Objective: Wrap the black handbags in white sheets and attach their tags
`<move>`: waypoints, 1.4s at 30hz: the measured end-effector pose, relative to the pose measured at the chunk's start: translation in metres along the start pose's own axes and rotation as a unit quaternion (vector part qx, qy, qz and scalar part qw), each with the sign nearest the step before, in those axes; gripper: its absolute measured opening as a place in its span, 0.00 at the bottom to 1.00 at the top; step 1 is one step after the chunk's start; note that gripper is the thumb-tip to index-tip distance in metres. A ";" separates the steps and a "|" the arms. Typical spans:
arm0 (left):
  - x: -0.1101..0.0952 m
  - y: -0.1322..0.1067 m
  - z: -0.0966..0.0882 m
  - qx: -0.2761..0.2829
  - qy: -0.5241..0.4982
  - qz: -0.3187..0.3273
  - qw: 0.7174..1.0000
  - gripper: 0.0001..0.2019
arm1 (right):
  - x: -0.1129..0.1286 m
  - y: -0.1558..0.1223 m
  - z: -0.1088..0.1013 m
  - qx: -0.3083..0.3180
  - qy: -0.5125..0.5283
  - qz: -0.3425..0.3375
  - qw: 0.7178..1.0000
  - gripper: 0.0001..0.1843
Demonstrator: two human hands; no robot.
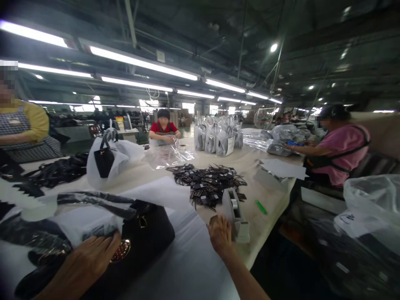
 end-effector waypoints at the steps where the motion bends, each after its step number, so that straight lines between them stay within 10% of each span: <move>1: 0.000 -0.003 0.004 -0.005 -0.007 -0.012 1.000 0.18 | -0.006 -0.001 0.001 -0.009 -0.015 -0.023 1.000 0.14; 12: 0.003 0.006 -0.001 0.047 -0.012 -0.016 0.999 0.13 | 0.056 -0.041 -0.064 0.058 0.166 -0.119 0.977 0.11; 20: 0.003 0.006 0.007 0.120 -0.044 -0.025 0.992 0.11 | 0.134 -0.143 -0.113 0.249 0.318 -0.337 0.850 0.07; 29: 0.004 0.008 0.008 0.158 -0.059 -0.036 0.985 0.14 | 0.156 -0.173 -0.098 0.279 0.249 -0.433 0.820 0.31; 42: 0.006 0.007 0.008 0.115 -0.053 -0.026 0.992 0.14 | 0.175 -0.158 -0.094 0.266 0.190 -0.418 0.847 0.26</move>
Point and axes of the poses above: each hand's wrist, its own y-axis towards the middle knuckle, its own z-axis out of the palm, x = y × z, the point moved 3 cm from there along y, towards the middle knuckle, and after that the axes turned 1 degree about -y, right-handed, at the moved point
